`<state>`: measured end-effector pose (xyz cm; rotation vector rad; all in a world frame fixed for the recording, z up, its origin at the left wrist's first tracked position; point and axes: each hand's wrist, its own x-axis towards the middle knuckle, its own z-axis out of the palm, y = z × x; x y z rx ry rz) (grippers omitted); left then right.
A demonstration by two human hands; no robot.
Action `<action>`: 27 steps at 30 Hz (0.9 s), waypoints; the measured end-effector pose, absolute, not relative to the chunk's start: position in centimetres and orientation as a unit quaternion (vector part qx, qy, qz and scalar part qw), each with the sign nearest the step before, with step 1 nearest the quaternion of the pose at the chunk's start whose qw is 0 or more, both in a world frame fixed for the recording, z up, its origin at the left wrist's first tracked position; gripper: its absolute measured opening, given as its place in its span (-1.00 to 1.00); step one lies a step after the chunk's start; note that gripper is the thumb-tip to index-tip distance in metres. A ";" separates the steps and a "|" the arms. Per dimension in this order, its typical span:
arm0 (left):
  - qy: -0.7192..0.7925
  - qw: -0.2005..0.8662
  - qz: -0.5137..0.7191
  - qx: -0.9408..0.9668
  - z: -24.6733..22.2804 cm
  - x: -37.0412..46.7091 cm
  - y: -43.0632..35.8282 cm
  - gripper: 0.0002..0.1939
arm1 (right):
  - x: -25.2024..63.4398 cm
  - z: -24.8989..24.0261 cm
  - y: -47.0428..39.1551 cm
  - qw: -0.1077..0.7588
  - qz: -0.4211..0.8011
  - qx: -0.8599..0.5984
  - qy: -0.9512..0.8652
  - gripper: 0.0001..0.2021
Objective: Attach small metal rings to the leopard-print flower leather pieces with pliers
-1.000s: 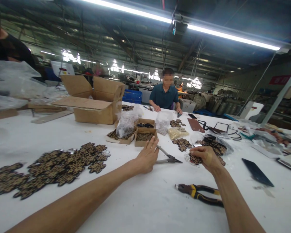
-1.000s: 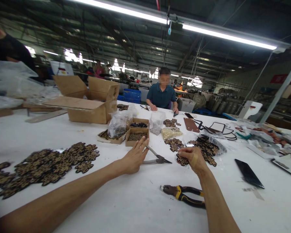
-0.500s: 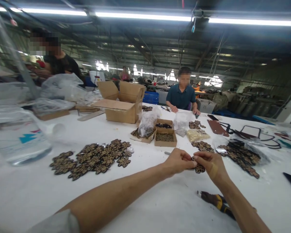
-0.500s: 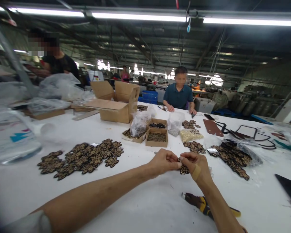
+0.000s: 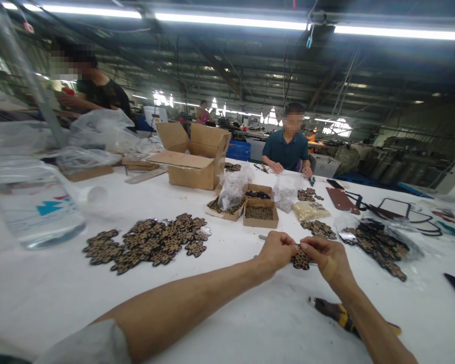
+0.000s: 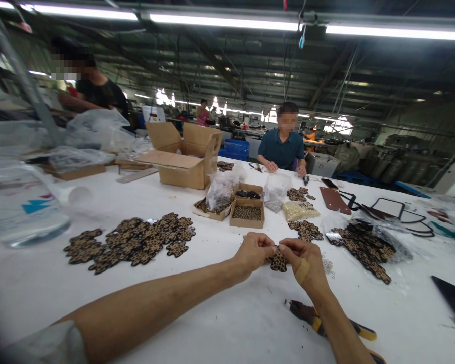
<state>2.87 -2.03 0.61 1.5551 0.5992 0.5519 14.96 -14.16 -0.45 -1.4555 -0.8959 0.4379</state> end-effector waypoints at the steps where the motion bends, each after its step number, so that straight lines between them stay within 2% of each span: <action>1: 0.265 0.644 0.241 0.676 0.8 2.9 -2.1 -0.94 | 14.9 -0.3 -14.2 0.642 0.204 -0.629 -0.388 -0.65; 8: 0.254 0.694 0.219 0.638 1.7 2.9 -2.6 -0.97 | 14.2 -0.1 -14.1 0.682 0.314 -0.578 -0.320 -0.63; 12: 0.250 0.709 0.194 0.630 1.8 2.7 -2.3 -0.94 | 14.5 -0.1 -14.2 0.658 0.305 -0.595 -0.346 -0.62; 22: 0.224 0.734 0.103 0.633 3.1 2.0 -1.3 -0.86 | 15.5 0.7 -15.8 0.523 0.232 -0.649 -0.501 -0.69; 27: 0.222 0.796 0.034 0.562 3.5 1.8 -1.1 -0.78 | 14.8 1.0 -15.5 0.539 0.214 -0.648 -0.494 -0.65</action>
